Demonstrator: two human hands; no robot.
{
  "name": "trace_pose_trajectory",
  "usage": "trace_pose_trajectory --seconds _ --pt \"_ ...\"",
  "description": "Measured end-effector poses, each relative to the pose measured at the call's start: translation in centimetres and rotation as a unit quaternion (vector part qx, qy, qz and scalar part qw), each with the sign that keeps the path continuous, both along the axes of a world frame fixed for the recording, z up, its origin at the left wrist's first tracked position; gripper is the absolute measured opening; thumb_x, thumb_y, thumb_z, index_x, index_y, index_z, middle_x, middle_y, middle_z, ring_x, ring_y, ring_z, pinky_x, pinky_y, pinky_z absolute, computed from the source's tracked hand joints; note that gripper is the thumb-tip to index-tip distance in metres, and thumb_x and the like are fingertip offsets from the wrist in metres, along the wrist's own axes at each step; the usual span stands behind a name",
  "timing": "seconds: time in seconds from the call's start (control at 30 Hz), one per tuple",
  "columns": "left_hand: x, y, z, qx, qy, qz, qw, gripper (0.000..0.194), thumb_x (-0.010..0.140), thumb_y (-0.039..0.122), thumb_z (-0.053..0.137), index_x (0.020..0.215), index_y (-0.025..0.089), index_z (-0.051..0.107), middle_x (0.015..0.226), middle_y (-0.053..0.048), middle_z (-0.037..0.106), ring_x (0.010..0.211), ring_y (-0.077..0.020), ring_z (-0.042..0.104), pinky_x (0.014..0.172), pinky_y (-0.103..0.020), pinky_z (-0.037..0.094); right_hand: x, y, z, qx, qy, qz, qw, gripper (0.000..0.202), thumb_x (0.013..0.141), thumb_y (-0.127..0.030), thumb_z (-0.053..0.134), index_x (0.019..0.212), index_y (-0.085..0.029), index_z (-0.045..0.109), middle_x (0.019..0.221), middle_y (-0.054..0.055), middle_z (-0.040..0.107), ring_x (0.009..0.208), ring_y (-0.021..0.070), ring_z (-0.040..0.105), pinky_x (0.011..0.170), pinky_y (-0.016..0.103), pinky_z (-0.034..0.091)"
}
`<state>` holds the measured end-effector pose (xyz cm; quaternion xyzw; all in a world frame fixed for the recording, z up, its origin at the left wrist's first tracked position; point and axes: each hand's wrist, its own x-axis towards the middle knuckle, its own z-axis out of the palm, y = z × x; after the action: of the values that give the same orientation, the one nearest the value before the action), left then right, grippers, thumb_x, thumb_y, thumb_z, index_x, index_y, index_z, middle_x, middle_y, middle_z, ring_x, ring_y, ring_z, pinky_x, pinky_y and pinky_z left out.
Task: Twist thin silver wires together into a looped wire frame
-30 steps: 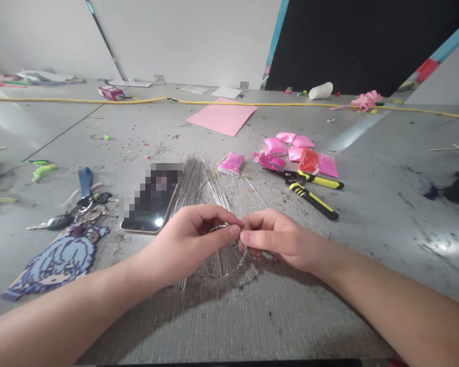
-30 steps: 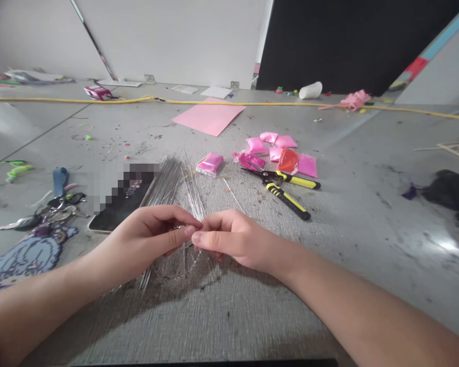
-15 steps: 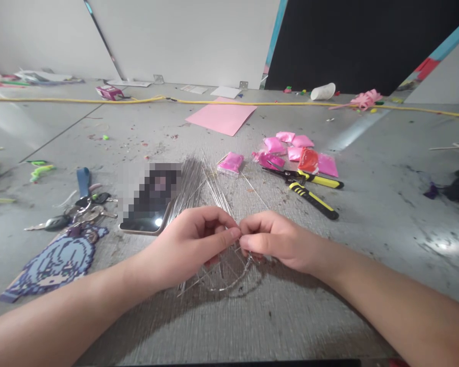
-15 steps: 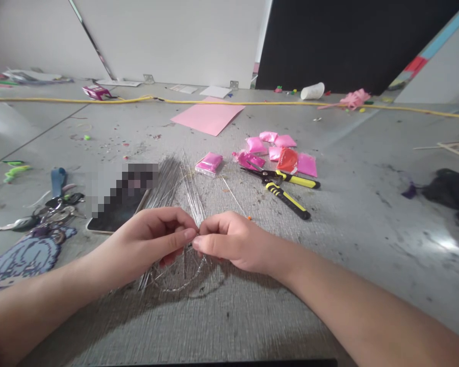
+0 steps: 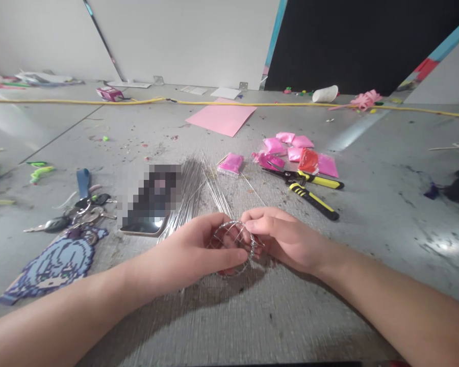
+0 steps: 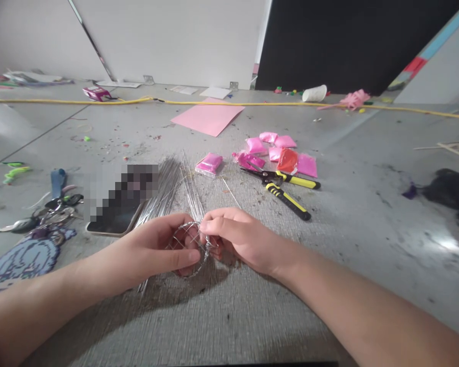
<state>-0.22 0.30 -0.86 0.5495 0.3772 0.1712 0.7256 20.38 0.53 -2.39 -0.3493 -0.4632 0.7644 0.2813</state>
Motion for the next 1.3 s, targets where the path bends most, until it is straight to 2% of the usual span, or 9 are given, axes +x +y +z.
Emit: trace_pose_trajectory --seconds 0.13,0.37,0.53,0.63,0.73,0.8,0.9,1.17,1.3 --pt "-0.1 0.0 -0.1 0.012 0.026 0.001 1.000 0.024 0.085 0.037 0.070 0.085 0.018 0.055 0.073 0.004 0.056 0.068 -0.0115 0.055 0.065 -0.028 0.043 -0.1 -0.1 -0.2 -0.001 0.006 -0.014 1.000 0.024 0.089 -0.035 0.058 0.074 -0.016 0.055 0.068 -0.001 0.049 0.060 0.0112 0.043 0.058 0.026 0.032" --pt "0.2 0.0 0.6 0.046 0.092 0.050 0.993 0.030 0.087 0.045 0.066 0.082 0.019 0.053 0.069 0.006 0.049 0.061 -0.0089 0.050 0.055 -0.024 0.035 -0.3 0.0 0.2 0.000 0.003 -0.021 1.000 0.023 0.089 -0.031 0.056 0.072 -0.015 0.057 0.066 -0.001 0.049 0.061 0.0121 0.048 0.059 0.025 0.039" --pt "0.1 -0.1 0.7 0.070 0.115 0.044 0.990 0.037 0.089 0.050 0.061 0.077 0.019 0.046 0.064 0.007 0.042 0.057 -0.0085 0.040 0.050 -0.024 0.029 -0.1 0.1 0.1 0.005 -0.005 0.006 1.000 0.025 0.089 -0.038 0.061 0.078 -0.016 0.058 0.069 -0.002 0.049 0.061 0.0106 0.046 0.058 0.023 0.038" --pt "0.1 -0.3 0.5 0.106 0.126 0.036 0.986 0.034 0.090 0.047 0.060 0.077 0.019 0.045 0.065 0.007 0.036 0.058 -0.0083 0.034 0.050 -0.023 0.027 0.2 0.0 0.2 0.040 -0.040 0.025 0.998 0.025 0.089 -0.040 0.063 0.081 -0.016 0.059 0.070 -0.002 0.050 0.063 0.0100 0.046 0.058 0.022 0.037" --pt "0.1 -0.4 0.3 0.148 0.147 0.023 0.978 0.031 0.091 0.045 0.058 0.078 0.019 0.046 0.066 0.007 0.035 0.059 -0.0085 0.033 0.050 -0.023 0.027 0.4 -0.1 0.3 0.073 -0.080 0.049 0.993 0.026 0.089 -0.040 0.066 0.082 -0.017 0.055 0.068 -0.004 0.049 0.061 0.0093 0.043 0.054 0.022 0.031" --pt "0.1 -0.5 0.3 0.167 0.158 0.011 0.973 0.030 0.092 0.044 0.056 0.078 0.019 0.047 0.066 0.007 0.036 0.059 -0.0085 0.034 0.051 -0.023 0.027 0.5 -0.1 0.3 0.087 -0.088 0.065 0.990 0.027 0.087 -0.039 0.069 0.082 -0.018 0.053 0.067 -0.005 0.047 0.059 0.0088 0.039 0.052 0.023 0.027" --pt "0.1 -0.6 0.4 0.198 0.179 -0.007 0.964 0.025 0.091 0.039 0.054 0.078 0.019 0.048 0.066 0.006 0.040 0.060 -0.0091 0.038 0.052 -0.024 0.029 0.3 -0.1 0.2 0.110 -0.099 0.075 0.986 0.029 0.084 -0.040 0.072 0.083 -0.018 0.053 0.071 -0.005 0.044 0.062 0.0091 0.036 0.056 0.023 0.029" --pt "0.0 -0.6 0.7 0.276 0.234 -0.065 0.930 0.004 0.083 0.022 0.052 0.081 0.019 0.054 0.072 0.003 0.057 0.064 -0.0121 0.048 0.054 -0.026 0.034 -0.1 -0.5 0.6 0.161 -0.166 0.105 0.967 0.028 0.085 -0.043 0.071 0.086 -0.019 0.057 0.077 -0.003 0.049 0.069 0.0113 0.043 0.063 0.025 0.037" --pt "-0.1 -0.8 1.0 0.302 0.250 -0.083 0.916 0.005 0.080 0.019 0.051 0.083 0.019 0.055 0.074 0.002 0.061 0.063 -0.0125 0.051 0.054 -0.026 0.035 -0.2 -0.6 1.0 0.180 -0.175 0.121 0.960 0.027 0.085 -0.043 0.070 0.091 -0.018 0.059 0.080 -0.002 0.054 0.070 0.0125 0.046 0.065 0.026 0.040"
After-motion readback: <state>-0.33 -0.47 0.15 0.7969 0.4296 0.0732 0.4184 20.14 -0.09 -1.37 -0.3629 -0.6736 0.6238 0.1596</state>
